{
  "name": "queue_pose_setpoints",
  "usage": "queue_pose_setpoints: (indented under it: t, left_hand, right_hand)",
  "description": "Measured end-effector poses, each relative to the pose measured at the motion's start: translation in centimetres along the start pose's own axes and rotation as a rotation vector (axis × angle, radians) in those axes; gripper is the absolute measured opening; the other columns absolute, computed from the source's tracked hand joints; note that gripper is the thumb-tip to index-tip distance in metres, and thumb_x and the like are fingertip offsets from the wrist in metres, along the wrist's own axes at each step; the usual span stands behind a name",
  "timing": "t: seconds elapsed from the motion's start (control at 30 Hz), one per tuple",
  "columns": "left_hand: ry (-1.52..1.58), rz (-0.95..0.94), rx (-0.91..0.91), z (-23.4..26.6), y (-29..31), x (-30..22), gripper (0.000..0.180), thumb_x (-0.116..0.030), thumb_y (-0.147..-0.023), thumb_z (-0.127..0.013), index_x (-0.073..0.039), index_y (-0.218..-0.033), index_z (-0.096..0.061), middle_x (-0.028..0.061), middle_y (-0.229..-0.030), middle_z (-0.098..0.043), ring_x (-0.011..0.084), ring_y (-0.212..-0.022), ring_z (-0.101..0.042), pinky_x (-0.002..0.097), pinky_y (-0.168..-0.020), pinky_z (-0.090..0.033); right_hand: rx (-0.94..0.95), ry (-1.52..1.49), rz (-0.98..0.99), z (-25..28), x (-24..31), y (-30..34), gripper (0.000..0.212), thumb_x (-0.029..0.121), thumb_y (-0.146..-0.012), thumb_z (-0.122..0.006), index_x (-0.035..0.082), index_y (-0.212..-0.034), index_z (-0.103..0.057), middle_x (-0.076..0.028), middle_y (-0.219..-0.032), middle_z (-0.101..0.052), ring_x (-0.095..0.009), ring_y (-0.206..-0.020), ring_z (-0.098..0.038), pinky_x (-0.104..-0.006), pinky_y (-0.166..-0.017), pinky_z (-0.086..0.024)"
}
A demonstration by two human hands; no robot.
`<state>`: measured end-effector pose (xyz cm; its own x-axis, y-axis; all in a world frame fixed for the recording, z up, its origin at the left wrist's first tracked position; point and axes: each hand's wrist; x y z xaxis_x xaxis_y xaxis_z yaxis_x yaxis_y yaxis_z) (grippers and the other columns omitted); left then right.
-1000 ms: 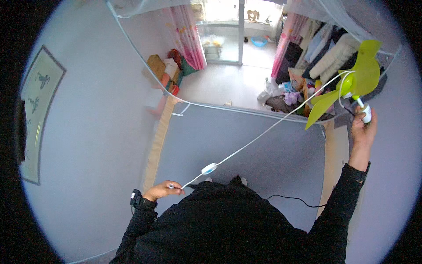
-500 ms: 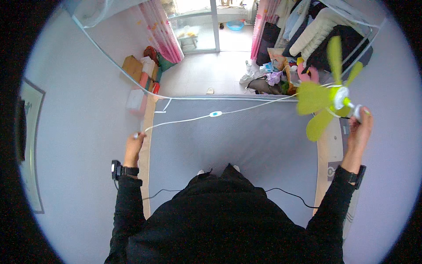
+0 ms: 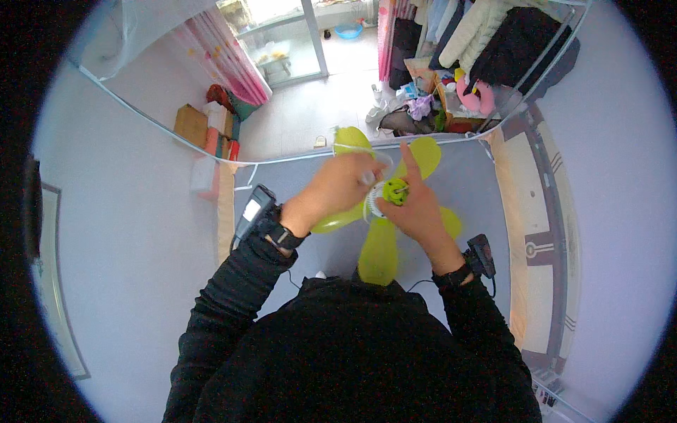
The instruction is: The person installs a small green fan inside a mosquito net tent by threading its power cord through the mesh and securing it with a white plastic clip. They then adjust the tent's fabric and frame to ensure the cord is properly routed.
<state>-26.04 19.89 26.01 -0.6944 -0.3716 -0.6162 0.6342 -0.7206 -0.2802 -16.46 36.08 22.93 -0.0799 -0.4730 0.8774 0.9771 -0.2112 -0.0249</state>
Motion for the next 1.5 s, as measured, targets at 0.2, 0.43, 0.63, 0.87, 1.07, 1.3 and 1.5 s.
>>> queue_pose_setpoints:
  t: [0.2,0.43,0.63,0.87,1.07,1.3,1.5]
  left_hand:
    - [-0.058,-0.025,0.228,-1.2,1.4,1.1,0.044,0.0,-0.069,-0.062,-0.01,-0.111,-0.062,0.0139,-0.094,-0.062,0.0367,-0.088,-0.06,0.0461,-0.075,-0.048]
    - [0.191,0.227,0.022,-1.2,5.7,4.5,0.049,0.0,-0.076,-0.061,-0.009,-0.124,-0.055,0.0154,-0.094,-0.061,0.0346,-0.087,-0.06,0.0428,-0.074,-0.049]
    - [0.513,0.434,-0.131,1.5,13.0,15.2,0.037,-0.002,-0.082,-0.06,-0.006,-0.118,-0.056,0.0154,-0.09,-0.059,0.0336,-0.083,-0.059,0.0404,-0.073,-0.048]
    - [0.555,0.612,-0.243,4.7,16.5,33.0,0.03,-0.007,-0.085,-0.062,-0.005,-0.115,-0.058,0.0129,-0.096,-0.06,0.0296,-0.089,-0.06,0.0371,-0.076,-0.048]
    - [0.635,1.118,-0.737,8.7,17.6,45.6,0.022,-0.013,-0.083,-0.068,-0.004,-0.103,-0.064,0.0039,-0.074,-0.06,0.014,-0.065,-0.054,0.0287,-0.062,-0.045]
    - [0.763,1.52,-0.641,8.3,20.4,52.8,0.022,-0.02,-0.082,-0.07,-0.007,-0.098,-0.064,0.0062,-0.084,-0.064,0.0149,-0.075,-0.058,0.0291,-0.07,-0.047]
    - [1.093,1.677,-0.897,5.1,19.8,58.0,0.019,-0.024,-0.09,-0.062,-0.006,-0.097,-0.06,-0.0007,-0.082,-0.055,0.0081,-0.074,-0.052,0.0277,-0.069,-0.052]
  right_hand:
    - [0.121,-0.074,0.297,-2.6,-1.2,-2.4,0.061,0.012,-0.068,-0.075,0.011,-0.125,-0.052,-0.011,-0.1,-0.065,-0.026,-0.09,-0.064,-0.0343,-0.08,-0.05]
    - [0.351,0.009,0.077,-4.7,-2.8,-6.7,0.039,0.01,-0.068,-0.076,0.004,-0.101,-0.056,-0.01,-0.091,-0.063,-0.018,-0.084,-0.062,-0.0312,-0.075,-0.05]
    - [0.453,0.088,-0.006,-12.4,-0.8,-13.6,0.038,0.01,-0.068,-0.075,0.003,-0.1,-0.056,-0.008,-0.093,-0.062,-0.016,-0.085,-0.059,-0.0298,-0.076,-0.048]
    - [0.64,0.268,0.071,-26.3,3.0,-27.0,0.038,0.012,-0.068,-0.076,0.004,-0.099,-0.056,-0.011,-0.092,-0.063,-0.017,-0.079,-0.061,-0.0314,-0.072,-0.051]
    - [0.681,0.362,-0.081,-34.7,2.3,-37.9,0.039,0.011,-0.07,-0.075,0.004,-0.101,-0.053,-0.008,-0.09,-0.06,-0.015,-0.076,-0.059,-0.0293,-0.069,-0.05]
    - [0.463,0.141,-0.344,-38.4,-1.3,-46.7,0.039,0.003,-0.073,-0.071,0.006,-0.105,-0.049,-0.004,-0.088,-0.055,-0.01,-0.066,-0.054,-0.0228,-0.057,-0.045]
    - [0.411,0.122,-0.351,-41.3,-3.0,-55.8,0.036,0.003,-0.077,-0.069,0.004,-0.107,-0.048,-0.005,-0.09,-0.057,-0.009,-0.067,-0.054,-0.022,-0.055,-0.046]
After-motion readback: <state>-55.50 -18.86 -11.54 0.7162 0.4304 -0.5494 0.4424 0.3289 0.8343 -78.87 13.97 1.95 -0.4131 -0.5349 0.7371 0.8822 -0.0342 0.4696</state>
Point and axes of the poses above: each hand's wrist, its own y-axis away from the middle knuckle, its own z-axis out of the back of the hand, x = y × z
